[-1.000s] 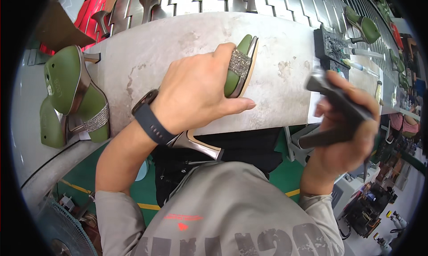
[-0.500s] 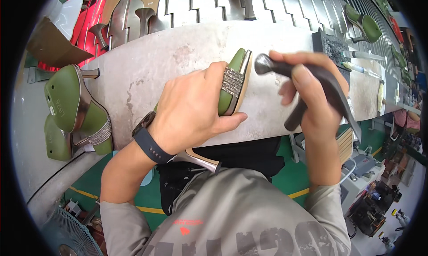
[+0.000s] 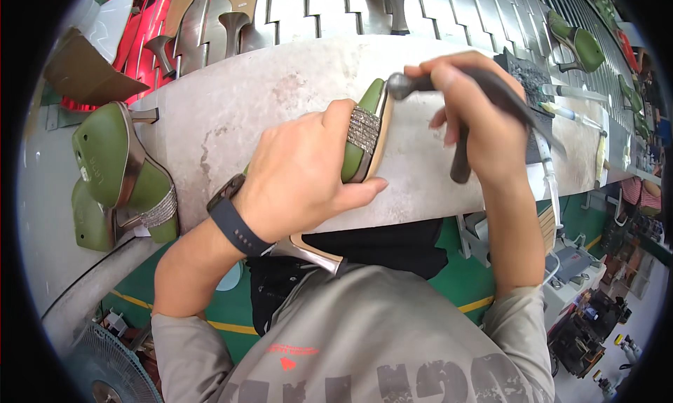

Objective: The person assembles high-heeled shoes by taking lasted shoe uppers and soles from a conveyor, pressing the soles onto the shoe bottoms by hand, and hammering the edges with a small hammer.

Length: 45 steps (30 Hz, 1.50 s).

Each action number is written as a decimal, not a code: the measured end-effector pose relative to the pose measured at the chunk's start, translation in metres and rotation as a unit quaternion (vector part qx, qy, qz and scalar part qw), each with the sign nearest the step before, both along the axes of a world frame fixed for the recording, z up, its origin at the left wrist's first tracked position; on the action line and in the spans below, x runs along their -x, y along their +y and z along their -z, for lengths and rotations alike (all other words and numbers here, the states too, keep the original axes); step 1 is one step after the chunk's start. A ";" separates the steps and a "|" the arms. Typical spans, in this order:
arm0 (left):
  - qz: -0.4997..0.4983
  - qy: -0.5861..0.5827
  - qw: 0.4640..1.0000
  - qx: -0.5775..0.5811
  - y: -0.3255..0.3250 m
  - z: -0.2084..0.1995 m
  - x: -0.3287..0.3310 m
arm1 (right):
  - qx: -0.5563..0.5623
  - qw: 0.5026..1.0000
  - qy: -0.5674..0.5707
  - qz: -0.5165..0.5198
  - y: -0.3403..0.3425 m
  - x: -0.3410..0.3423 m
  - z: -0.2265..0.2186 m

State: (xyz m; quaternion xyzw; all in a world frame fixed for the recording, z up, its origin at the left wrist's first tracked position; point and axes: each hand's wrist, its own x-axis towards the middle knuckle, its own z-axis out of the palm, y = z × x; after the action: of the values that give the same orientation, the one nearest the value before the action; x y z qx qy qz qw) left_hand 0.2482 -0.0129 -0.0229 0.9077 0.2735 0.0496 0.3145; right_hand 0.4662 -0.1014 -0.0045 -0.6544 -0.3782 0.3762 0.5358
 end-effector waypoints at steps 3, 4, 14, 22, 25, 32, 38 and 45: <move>0.006 -0.023 0.999 -0.031 0.002 -0.003 0.003 | 0.046 0.995 0.070 0.046 0.011 -0.008 0.038; -0.029 -0.074 0.994 -0.075 0.003 -0.007 0.003 | 0.025 0.997 0.073 0.028 0.008 -0.011 0.039; 0.017 -0.364 0.929 0.067 -0.017 -0.077 0.022 | -0.067 0.997 0.009 0.040 -0.039 0.032 0.000; 0.006 -0.403 0.914 -0.047 -0.047 -0.059 0.001 | -0.227 0.930 -0.214 -0.194 -0.102 0.058 -0.116; 0.017 -0.426 0.903 -0.054 -0.050 -0.053 0.000 | -0.221 0.902 -0.264 -0.259 -0.096 0.053 -0.120; 0.050 -0.450 0.887 -0.087 -0.060 -0.041 0.009 | -0.055 0.994 -0.088 -0.034 -0.078 0.071 -0.133; 0.051 -0.423 0.890 -0.160 -0.079 0.003 0.046 | -0.088 0.986 0.019 -0.138 -0.105 0.089 -0.091; -0.066 -0.236 0.901 -0.359 -0.077 0.081 0.069 | -0.034 0.989 -0.080 -0.124 -0.147 0.117 0.020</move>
State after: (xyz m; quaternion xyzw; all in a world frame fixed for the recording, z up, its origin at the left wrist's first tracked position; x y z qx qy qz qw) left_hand 0.1797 -0.0896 -0.1039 0.9005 0.2148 0.3776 0.0189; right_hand 0.3492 -0.2487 -0.0249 -0.6121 -0.5104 0.3733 0.4749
